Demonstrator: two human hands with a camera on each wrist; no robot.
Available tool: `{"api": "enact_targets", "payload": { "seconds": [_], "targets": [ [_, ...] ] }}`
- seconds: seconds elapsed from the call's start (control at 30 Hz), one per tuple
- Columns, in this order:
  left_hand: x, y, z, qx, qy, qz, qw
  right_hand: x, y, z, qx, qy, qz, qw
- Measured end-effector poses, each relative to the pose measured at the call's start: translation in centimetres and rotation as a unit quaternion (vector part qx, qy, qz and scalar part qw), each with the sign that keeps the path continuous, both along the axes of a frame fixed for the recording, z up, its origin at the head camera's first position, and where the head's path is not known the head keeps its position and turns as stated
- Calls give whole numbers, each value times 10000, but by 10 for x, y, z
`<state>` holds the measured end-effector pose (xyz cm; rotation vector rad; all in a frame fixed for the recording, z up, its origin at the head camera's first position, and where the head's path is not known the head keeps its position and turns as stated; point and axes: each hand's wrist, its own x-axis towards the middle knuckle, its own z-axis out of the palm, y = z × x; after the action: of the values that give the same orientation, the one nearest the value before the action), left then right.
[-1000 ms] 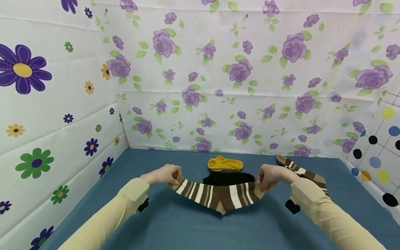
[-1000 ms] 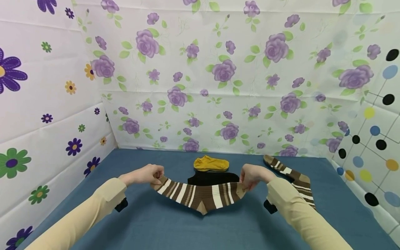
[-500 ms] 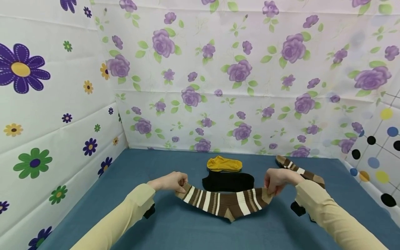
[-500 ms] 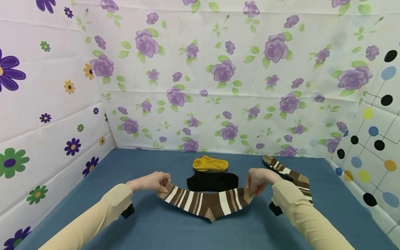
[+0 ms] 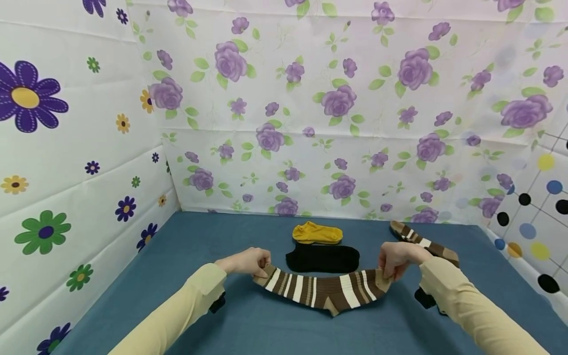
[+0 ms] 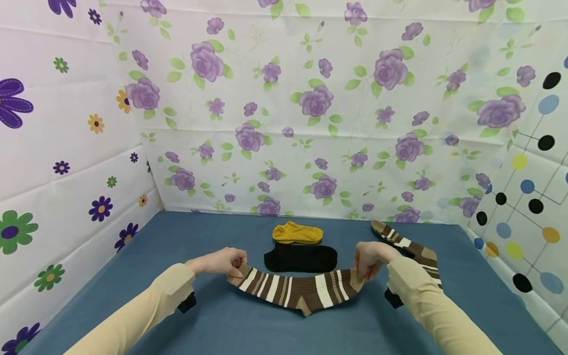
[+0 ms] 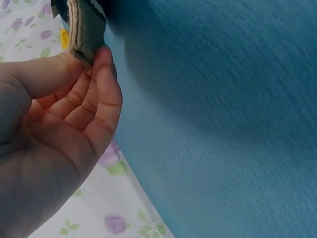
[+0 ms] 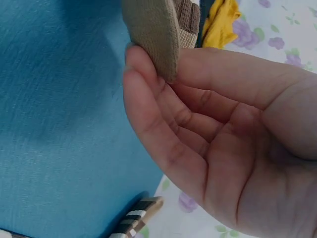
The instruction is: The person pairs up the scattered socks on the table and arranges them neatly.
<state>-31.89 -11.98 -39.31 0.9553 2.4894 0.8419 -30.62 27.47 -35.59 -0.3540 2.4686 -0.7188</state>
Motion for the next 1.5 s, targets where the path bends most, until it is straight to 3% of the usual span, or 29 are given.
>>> {"api": "enact_targets", "payload": {
  "seconds": [0.63,1.0,1.3,1.5],
  "targets": [
    [-2,1,-11,-113,478,166,9987,0,1,-17,143,349,-206,9991],
    [-5,-6,-4,-138,685,619,9956,-3,9,-9,-117,307,-404,9986],
    [-6,3,-5,30,990,569,9935,-5,25,-9,-154,452,-570,9972],
    [-6,8,-6,94,917,519,9944,-3,38,-7,-116,529,-640,9965]
  ]
}}
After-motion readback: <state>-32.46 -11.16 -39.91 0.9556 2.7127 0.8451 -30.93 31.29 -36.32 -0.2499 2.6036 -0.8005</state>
